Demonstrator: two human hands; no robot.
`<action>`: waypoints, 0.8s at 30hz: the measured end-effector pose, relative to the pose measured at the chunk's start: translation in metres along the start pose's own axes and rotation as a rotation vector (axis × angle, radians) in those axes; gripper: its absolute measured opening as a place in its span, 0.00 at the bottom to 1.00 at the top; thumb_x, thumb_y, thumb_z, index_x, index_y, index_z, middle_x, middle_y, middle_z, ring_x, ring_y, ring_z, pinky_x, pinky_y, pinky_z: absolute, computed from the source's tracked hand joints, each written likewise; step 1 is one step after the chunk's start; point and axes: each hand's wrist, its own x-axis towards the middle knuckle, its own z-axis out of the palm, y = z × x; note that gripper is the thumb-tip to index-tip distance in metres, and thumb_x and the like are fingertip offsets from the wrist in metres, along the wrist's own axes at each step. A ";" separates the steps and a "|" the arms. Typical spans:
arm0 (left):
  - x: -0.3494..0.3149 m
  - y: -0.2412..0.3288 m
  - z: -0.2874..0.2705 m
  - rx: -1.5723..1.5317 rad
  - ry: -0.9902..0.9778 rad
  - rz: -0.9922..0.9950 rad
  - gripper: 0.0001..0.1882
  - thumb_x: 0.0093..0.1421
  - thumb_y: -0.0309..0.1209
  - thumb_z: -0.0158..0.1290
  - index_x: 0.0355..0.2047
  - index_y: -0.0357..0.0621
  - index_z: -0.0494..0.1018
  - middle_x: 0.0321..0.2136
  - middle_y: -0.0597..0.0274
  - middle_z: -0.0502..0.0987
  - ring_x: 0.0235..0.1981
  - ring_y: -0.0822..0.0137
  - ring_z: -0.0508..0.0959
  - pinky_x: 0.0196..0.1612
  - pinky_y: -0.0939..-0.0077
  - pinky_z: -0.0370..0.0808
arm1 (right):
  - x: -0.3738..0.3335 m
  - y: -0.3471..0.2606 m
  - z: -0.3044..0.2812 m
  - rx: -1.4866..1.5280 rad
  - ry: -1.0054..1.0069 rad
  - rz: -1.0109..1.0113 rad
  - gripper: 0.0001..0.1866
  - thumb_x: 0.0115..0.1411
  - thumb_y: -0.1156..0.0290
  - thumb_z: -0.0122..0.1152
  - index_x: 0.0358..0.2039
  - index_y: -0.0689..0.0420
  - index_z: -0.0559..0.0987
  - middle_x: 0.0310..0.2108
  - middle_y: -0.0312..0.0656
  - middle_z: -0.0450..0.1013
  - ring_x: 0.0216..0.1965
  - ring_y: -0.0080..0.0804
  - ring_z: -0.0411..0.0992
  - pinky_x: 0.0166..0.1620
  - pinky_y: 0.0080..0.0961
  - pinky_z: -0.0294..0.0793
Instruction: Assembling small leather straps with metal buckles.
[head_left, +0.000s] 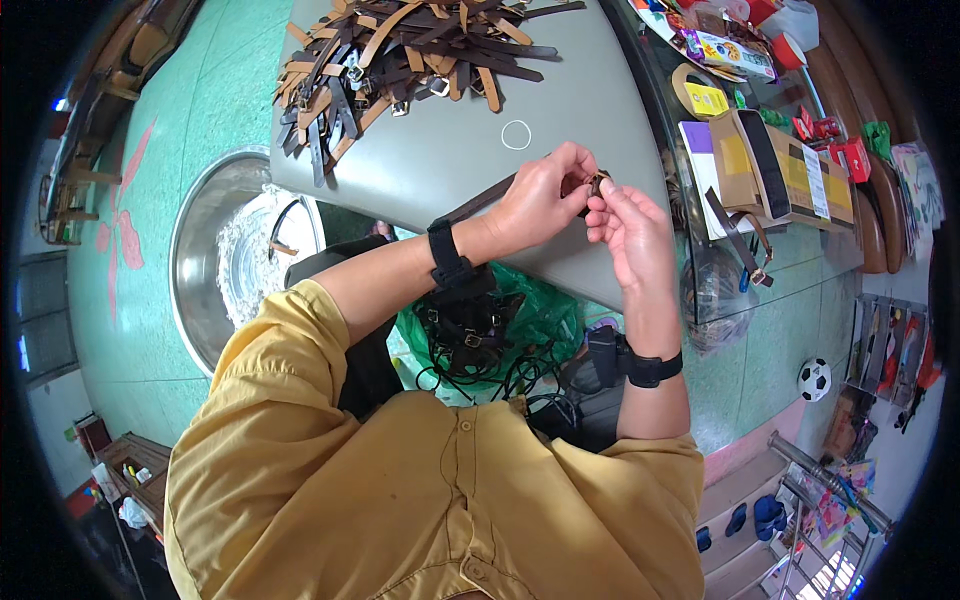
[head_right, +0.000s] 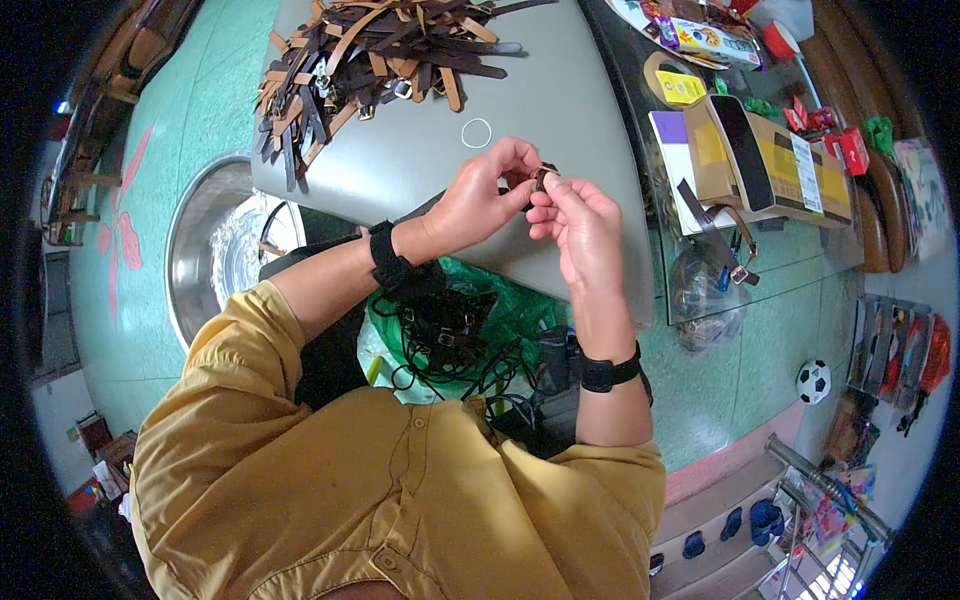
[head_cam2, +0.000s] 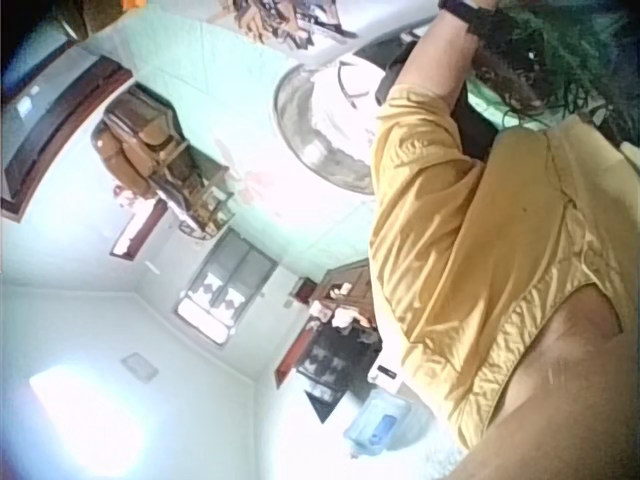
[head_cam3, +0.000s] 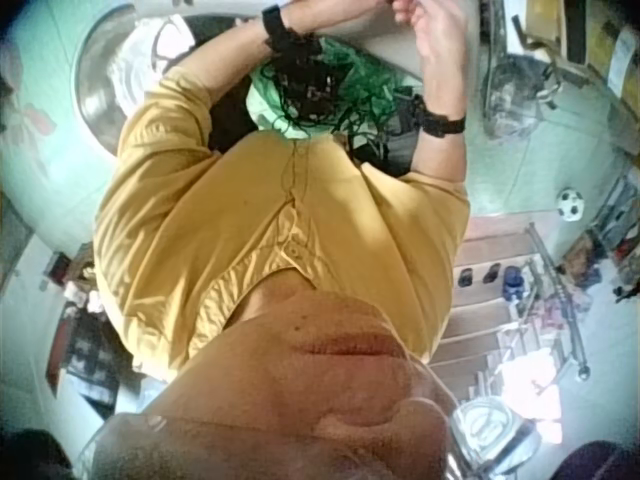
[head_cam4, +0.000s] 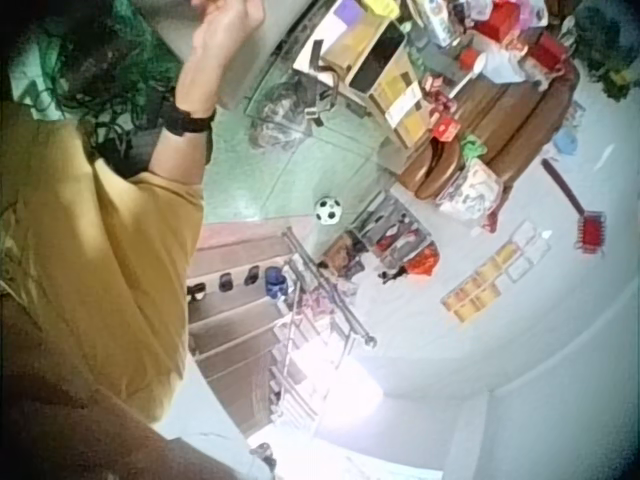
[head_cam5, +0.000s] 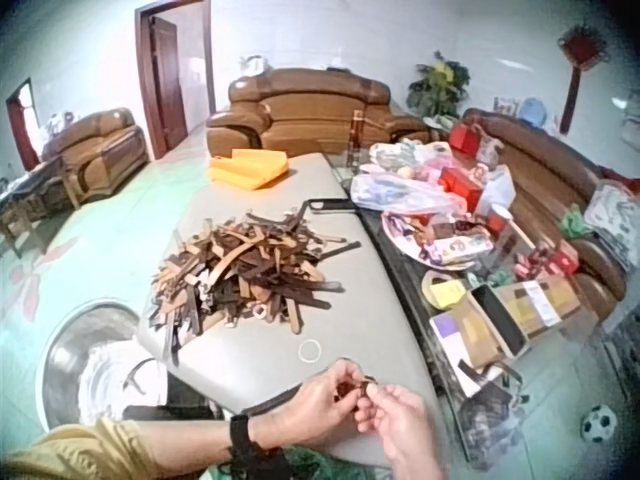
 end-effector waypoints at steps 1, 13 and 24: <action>-0.001 0.001 0.000 0.000 -0.002 0.001 0.09 0.55 0.24 0.51 0.36 0.36 0.66 0.29 0.59 0.75 0.31 0.71 0.76 0.36 0.76 0.74 | -0.001 0.002 0.004 0.001 0.001 -0.001 0.10 0.56 0.69 0.59 0.31 0.62 0.72 0.25 0.42 0.72 0.22 0.26 0.71 0.21 0.19 0.69; -0.004 0.000 0.001 -0.003 -0.191 0.019 0.09 0.54 0.23 0.52 0.35 0.36 0.65 0.25 0.65 0.71 0.29 0.75 0.73 0.35 0.79 0.71 | 0.015 0.002 -0.018 -0.064 0.049 -0.115 0.06 0.53 0.74 0.61 0.30 0.59 0.73 0.22 0.29 0.65 0.16 0.11 0.56 0.16 0.09 0.51; 0.005 -0.025 -0.008 -0.323 -0.265 -0.389 0.09 0.56 0.25 0.52 0.38 0.38 0.68 0.26 0.68 0.73 0.29 0.80 0.72 0.32 0.86 0.68 | 0.011 0.005 -0.030 -0.479 -0.155 0.035 0.06 0.57 0.72 0.57 0.32 0.61 0.73 0.27 0.39 0.73 0.25 0.24 0.72 0.23 0.16 0.70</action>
